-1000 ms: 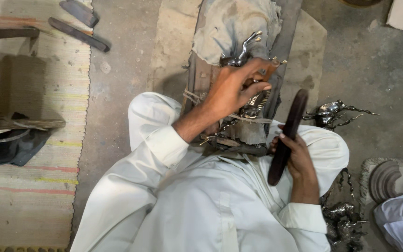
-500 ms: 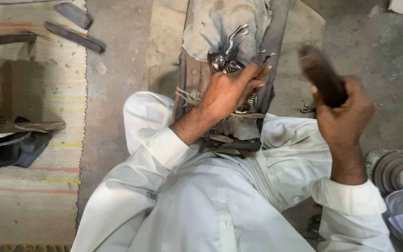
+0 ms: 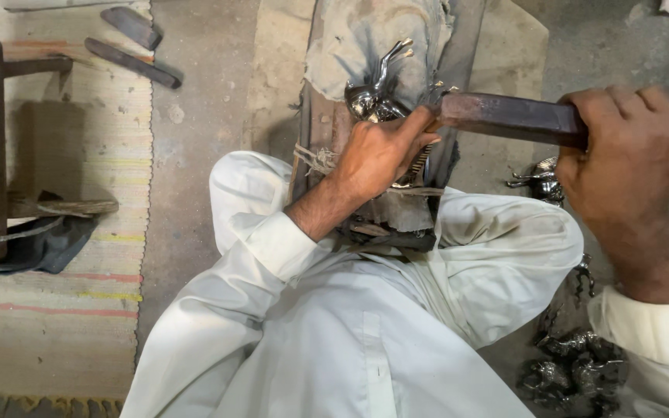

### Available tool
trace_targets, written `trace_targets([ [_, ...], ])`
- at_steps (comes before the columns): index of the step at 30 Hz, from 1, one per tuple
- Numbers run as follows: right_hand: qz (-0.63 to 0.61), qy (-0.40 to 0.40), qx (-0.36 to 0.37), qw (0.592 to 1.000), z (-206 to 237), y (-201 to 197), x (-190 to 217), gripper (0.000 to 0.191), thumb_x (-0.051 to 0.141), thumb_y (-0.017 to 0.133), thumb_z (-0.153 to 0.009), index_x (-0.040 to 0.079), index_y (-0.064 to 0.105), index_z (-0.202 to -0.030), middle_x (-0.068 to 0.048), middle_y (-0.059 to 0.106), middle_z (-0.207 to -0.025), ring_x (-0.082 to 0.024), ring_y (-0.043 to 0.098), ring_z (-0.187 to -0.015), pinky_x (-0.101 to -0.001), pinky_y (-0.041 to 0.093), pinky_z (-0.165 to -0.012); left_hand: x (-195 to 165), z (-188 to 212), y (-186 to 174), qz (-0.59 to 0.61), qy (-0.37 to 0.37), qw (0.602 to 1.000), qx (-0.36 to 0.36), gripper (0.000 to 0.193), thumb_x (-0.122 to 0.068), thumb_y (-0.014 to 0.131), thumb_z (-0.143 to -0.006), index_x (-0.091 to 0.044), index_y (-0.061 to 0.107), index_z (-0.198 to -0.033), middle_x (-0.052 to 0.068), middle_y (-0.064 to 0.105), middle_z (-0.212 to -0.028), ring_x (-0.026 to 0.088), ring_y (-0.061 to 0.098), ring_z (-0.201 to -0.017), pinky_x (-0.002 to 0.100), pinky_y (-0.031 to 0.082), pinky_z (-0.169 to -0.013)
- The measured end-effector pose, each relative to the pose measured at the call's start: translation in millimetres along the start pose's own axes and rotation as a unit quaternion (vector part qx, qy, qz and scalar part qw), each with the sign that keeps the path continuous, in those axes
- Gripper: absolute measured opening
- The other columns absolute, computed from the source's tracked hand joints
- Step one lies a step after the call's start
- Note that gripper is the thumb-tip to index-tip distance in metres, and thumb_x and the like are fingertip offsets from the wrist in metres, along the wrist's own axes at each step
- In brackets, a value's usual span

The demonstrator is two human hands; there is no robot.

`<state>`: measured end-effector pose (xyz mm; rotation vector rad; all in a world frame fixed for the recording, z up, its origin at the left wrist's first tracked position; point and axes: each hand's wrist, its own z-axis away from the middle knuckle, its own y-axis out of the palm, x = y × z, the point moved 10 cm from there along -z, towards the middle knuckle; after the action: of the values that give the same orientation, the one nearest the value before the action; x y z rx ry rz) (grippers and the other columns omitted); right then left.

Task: The person sits cross-legged on the floor with a silver animal figurine clamped in a wooden vise. They hold a chisel against the figurine's surface and strike it with a wooden mallet, repositioning the chisel repeatedly to work different areas of the metal figure.

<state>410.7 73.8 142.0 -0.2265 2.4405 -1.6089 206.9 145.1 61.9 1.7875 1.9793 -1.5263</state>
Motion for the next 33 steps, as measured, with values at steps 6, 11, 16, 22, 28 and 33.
trace_targets([
  [6, -0.015, 0.017, -0.011, 1.0, 0.5, -9.0, -2.1, 0.023, 0.0, 0.076, -0.082, 0.004, 0.068, -0.103, -0.011, 0.062, -0.091, -0.031, 0.059, -0.084, -0.0403, 0.044, -0.077, 6.9, -0.4, 7.8, 0.022, -0.039, 0.998, 0.051, 0.028, -0.022, 0.069, -0.105, -0.012, 0.054, -0.126, 0.011, 0.073, -0.085, 0.03, 0.071, -0.064, 0.043, 0.052, -0.054],
  [11, -0.017, 0.036, -0.005, 0.999, 2.9, -8.9, -5.6, 0.025, -0.002, 0.073, -0.081, 0.005, 0.068, -0.104, -0.011, 0.064, -0.097, -0.034, 0.059, -0.088, -0.0408, 0.045, -0.079, -0.2, -1.7, 1.0, 0.019, -0.003, 1.0, 0.025, 0.03, -0.02, 0.07, -0.104, -0.013, 0.055, -0.129, 0.01, 0.075, -0.089, 0.03, 0.072, -0.066, 0.041, 0.053, -0.054],
  [16, -0.072, 0.05, -0.014, 0.996, 4.5, -5.8, -10.4, 0.023, -0.004, 0.072, -0.084, 0.004, 0.067, -0.106, -0.011, 0.065, -0.101, -0.034, 0.058, -0.087, -0.04, 0.044, -0.08, -8.6, -1.0, -3.9, 0.031, 0.057, 0.998, -0.01, 0.032, -0.018, 0.066, -0.105, -0.011, 0.05, -0.132, 0.009, 0.078, -0.11, 0.027, 0.075, -0.076, 0.039, 0.057, -0.06],
  [22, -0.049, 0.061, -0.023, 0.997, 0.1, -13.0, -3.7, 0.025, 0.001, 0.08, -0.085, 0.005, 0.069, -0.106, -0.011, 0.065, -0.092, -0.033, 0.06, -0.081, -0.0403, 0.046, -0.074, 2.2, -0.7, 8.5, -0.021, 0.034, 0.999, 0.025, 0.038, -0.021, 0.072, -0.099, -0.009, 0.054, -0.13, 0.012, 0.075, -0.092, 0.031, 0.072, -0.067, 0.043, 0.054, -0.055],
  [28, -0.019, 0.074, -0.004, 0.997, 0.7, -12.7, -0.2, 0.027, 0.004, 0.078, -0.083, 0.006, 0.07, -0.109, -0.01, 0.064, -0.091, -0.031, 0.059, -0.085, -0.0395, 0.046, -0.076, 3.3, 1.2, 7.7, -0.012, 0.041, 0.999, 0.024, 0.035, -0.017, 0.072, -0.097, -0.011, 0.055, -0.128, 0.01, 0.076, -0.094, 0.031, 0.072, -0.071, 0.041, 0.055, -0.056],
  [33, 0.02, 0.036, -0.013, 0.999, 11.7, -8.9, -0.9, 0.027, -0.003, 0.077, -0.08, 0.004, 0.072, -0.105, -0.014, 0.065, -0.094, -0.035, 0.059, -0.088, -0.042, 0.046, -0.079, 0.6, -0.9, 7.3, 0.005, 0.046, 0.998, 0.035, 0.036, -0.012, 0.073, -0.096, -0.011, 0.056, -0.128, 0.008, 0.075, -0.087, 0.028, 0.073, -0.072, 0.041, 0.055, -0.058],
])
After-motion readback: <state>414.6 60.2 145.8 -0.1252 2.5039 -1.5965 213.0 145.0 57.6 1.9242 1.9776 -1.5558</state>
